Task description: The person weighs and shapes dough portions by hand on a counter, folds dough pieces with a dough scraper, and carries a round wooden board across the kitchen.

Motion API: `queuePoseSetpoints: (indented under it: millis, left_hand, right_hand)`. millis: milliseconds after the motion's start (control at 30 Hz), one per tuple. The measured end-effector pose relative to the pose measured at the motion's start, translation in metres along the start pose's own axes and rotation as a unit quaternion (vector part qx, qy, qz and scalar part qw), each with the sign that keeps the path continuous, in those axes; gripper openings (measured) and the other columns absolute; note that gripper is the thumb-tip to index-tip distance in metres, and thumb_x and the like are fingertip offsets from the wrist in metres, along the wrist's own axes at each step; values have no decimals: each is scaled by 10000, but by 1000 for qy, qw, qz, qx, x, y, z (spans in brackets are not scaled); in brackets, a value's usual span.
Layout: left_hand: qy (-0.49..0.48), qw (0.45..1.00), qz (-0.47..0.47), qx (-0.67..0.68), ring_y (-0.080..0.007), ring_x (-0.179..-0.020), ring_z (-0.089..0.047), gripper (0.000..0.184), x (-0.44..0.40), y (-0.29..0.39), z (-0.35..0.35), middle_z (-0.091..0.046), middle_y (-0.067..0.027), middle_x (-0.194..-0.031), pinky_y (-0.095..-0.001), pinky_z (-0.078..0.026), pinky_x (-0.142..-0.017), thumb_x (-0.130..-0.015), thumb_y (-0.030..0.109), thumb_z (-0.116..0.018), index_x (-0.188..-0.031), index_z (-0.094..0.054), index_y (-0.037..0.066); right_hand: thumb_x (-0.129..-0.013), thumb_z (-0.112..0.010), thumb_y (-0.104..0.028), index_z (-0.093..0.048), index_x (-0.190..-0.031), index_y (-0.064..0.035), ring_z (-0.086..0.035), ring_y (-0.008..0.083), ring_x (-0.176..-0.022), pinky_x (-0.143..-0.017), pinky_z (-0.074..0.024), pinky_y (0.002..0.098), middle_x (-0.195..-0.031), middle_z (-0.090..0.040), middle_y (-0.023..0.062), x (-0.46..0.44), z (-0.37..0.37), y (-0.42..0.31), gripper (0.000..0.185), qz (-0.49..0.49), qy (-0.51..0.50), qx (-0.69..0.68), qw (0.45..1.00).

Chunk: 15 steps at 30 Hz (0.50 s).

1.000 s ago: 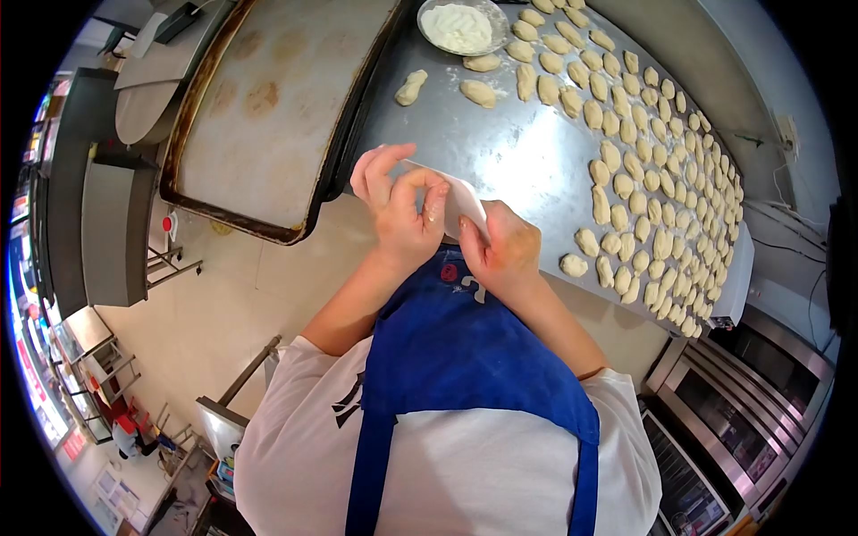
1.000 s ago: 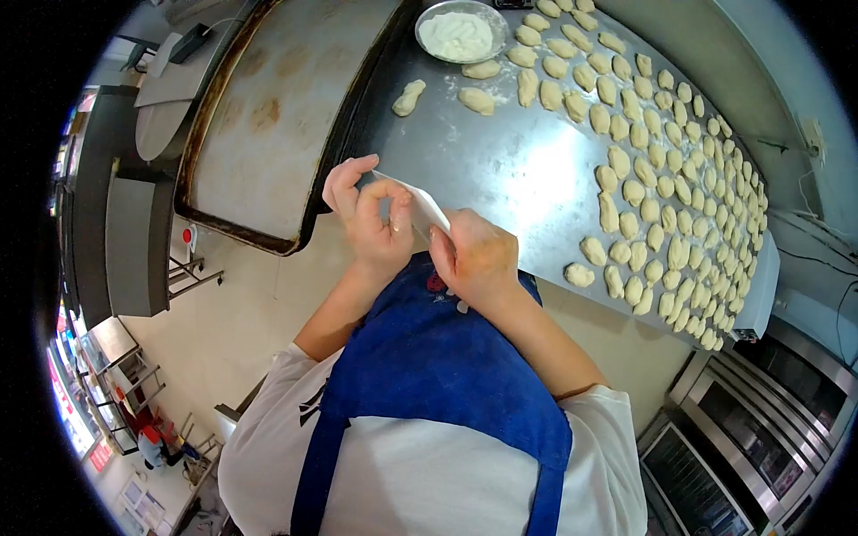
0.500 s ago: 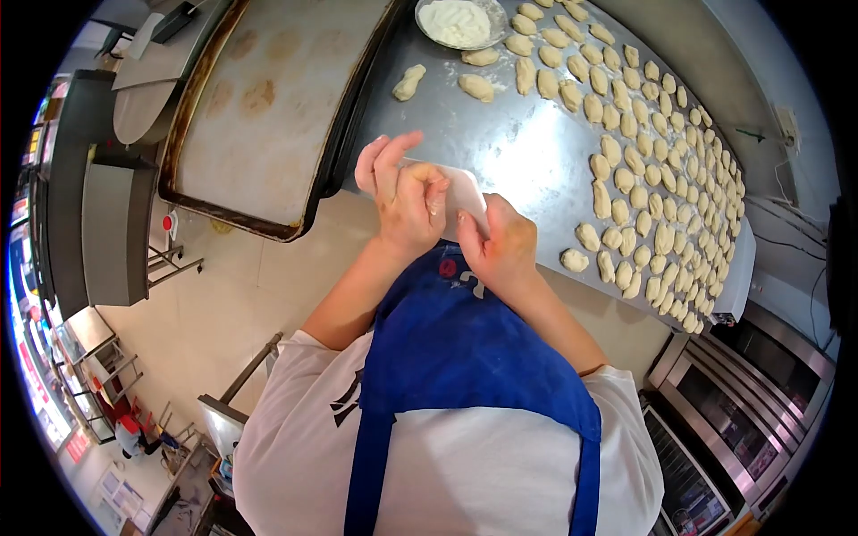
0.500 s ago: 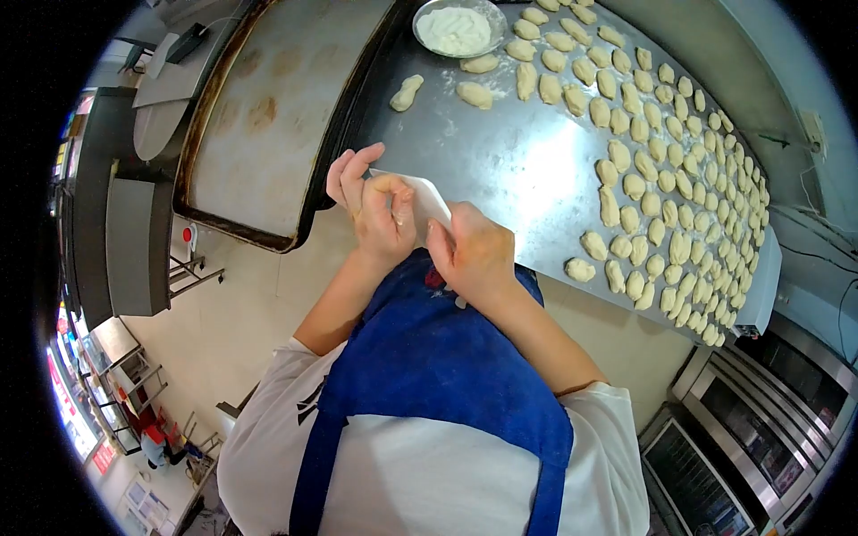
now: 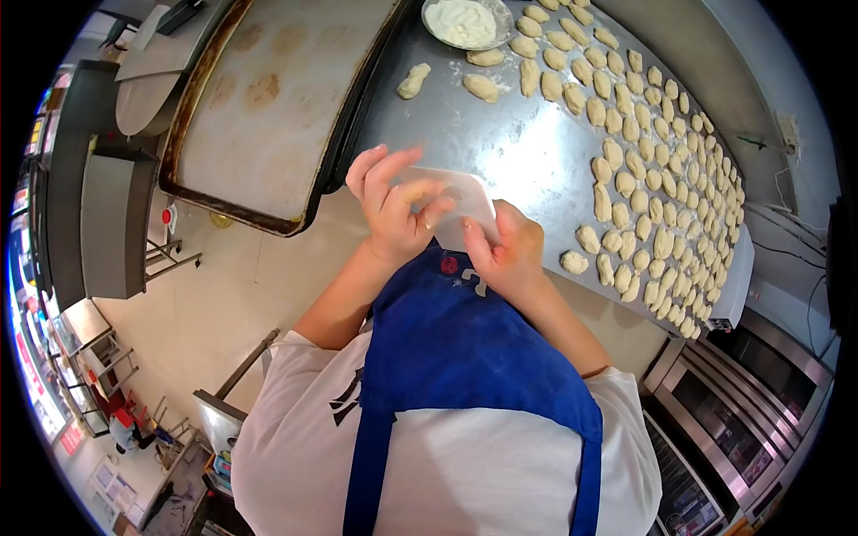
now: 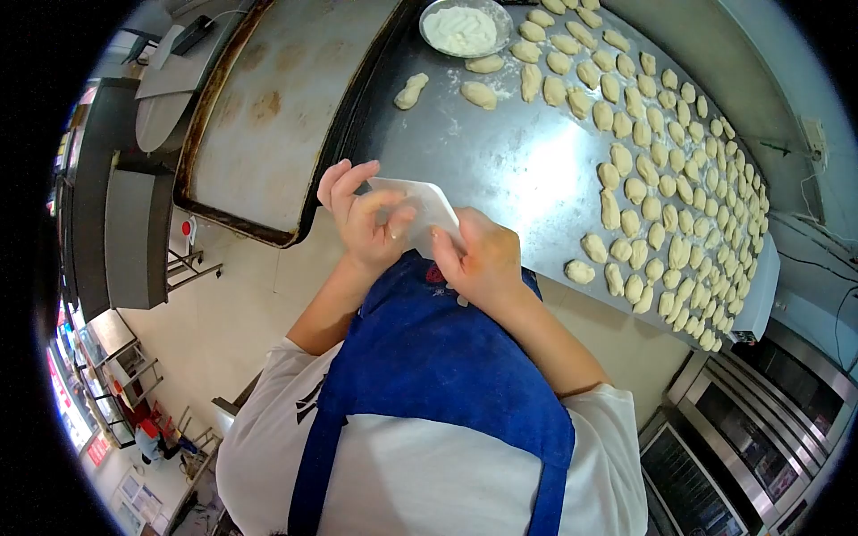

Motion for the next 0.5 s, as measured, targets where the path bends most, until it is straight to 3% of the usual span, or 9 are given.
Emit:
queuePoseSetpoints:
  millis: [200,500]
  left_hand:
    - [24,999,-24,-9,-293,-1136,-401,215,-5,7,3,-553,-65,-1138,-385,-314,-957,-675,311,-783,-857,-729,210]
    - [-32,999,8,2,-313,-1146,-384,85,-14,16,-3,-550,-64,-1111,-406,-313,-954,-749,213,-717,-747,-647,165]
  right_hand:
    - [-797,-638,-157,-638,-844,-24,-599,265,-512,-479,-474,346,-657,-596,111,1,2,-2,142,32,14,27,999]
    - [-788,-643,-157,-638,-856,-24,-601,266,-522,-485,-477,344,-664,-593,119,6,7,-1,149,32,27,43,998]
Point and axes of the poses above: each hand's wrist, its own x-axis away from the middle knuckle, its own z-axis out of the back of the hand, y = z × x, the point moved 1 cm from there along -x, towards the middle knuckle
